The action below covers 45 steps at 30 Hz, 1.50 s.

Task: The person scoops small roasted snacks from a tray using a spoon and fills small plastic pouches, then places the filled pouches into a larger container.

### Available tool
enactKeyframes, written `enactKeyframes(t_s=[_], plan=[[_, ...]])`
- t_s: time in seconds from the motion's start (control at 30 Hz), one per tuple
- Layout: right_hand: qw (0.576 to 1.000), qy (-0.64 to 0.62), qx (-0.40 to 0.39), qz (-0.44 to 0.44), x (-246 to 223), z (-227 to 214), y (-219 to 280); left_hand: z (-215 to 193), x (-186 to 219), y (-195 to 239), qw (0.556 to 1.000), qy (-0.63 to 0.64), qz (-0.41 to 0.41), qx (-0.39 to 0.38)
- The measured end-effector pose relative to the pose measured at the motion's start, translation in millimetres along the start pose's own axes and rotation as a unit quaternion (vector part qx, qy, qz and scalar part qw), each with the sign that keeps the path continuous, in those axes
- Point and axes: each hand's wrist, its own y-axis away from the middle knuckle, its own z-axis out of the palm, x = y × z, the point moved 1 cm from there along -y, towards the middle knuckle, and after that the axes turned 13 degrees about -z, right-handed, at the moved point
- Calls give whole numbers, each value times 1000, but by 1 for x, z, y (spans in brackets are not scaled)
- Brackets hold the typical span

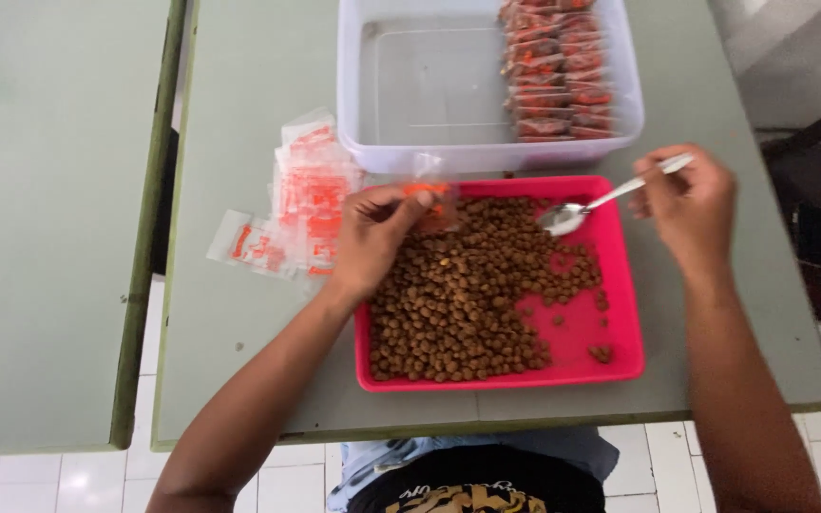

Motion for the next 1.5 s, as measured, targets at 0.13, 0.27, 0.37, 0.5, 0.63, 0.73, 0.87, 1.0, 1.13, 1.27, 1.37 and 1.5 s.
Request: enactKeyframes(t_s=[0.13, 0.27, 0.37, 0.5, 0.63, 0.73, 0.87, 1.0, 1.13, 1.27, 1.37, 1.5], plan=[[1000, 4, -24, 1, -14, -2, -9, 9, 26, 4, 999, 28, -12, 24], [968, 186, -69, -153, -55, -6, -25, 24, 62, 5, 998, 57, -11, -38], [962, 78, -88, -246, -101, 13, -37, 36, 77, -7, 997, 66, -7, -39], [951, -179, -200, -152, -168, 42, -44, 54, 94, -26, 997, 16, 61, -55], [943, -241, -171, -154, -196, 65, -61, 60, 101, -42, 995, 13, 75, -66], [937, -294, -143, -124, -189, 74, -67, 59, 98, -49, 995, 5, 69, -68], [937, -315, -109, -104, -188, 76, -68, 52, 101, -56, 990, -63, 124, -28], [943, -276, -103, -155, -189, 75, -70, 48, 109, -51, 987, -77, 144, -6], [943, -287, -80, -150, -162, 77, -72, 44, 117, -45, 985, -95, 143, -16], [942, -267, -44, -199, -175, 74, -69, 42, 115, -47, 987, -84, 135, -29], [941, -271, -37, -199, -179, 71, -68, 43, 119, -44, 988, -82, 128, -26], [942, -277, -29, -184, -193, 71, -65, 46, 119, -42, 987, -73, 143, -15]])
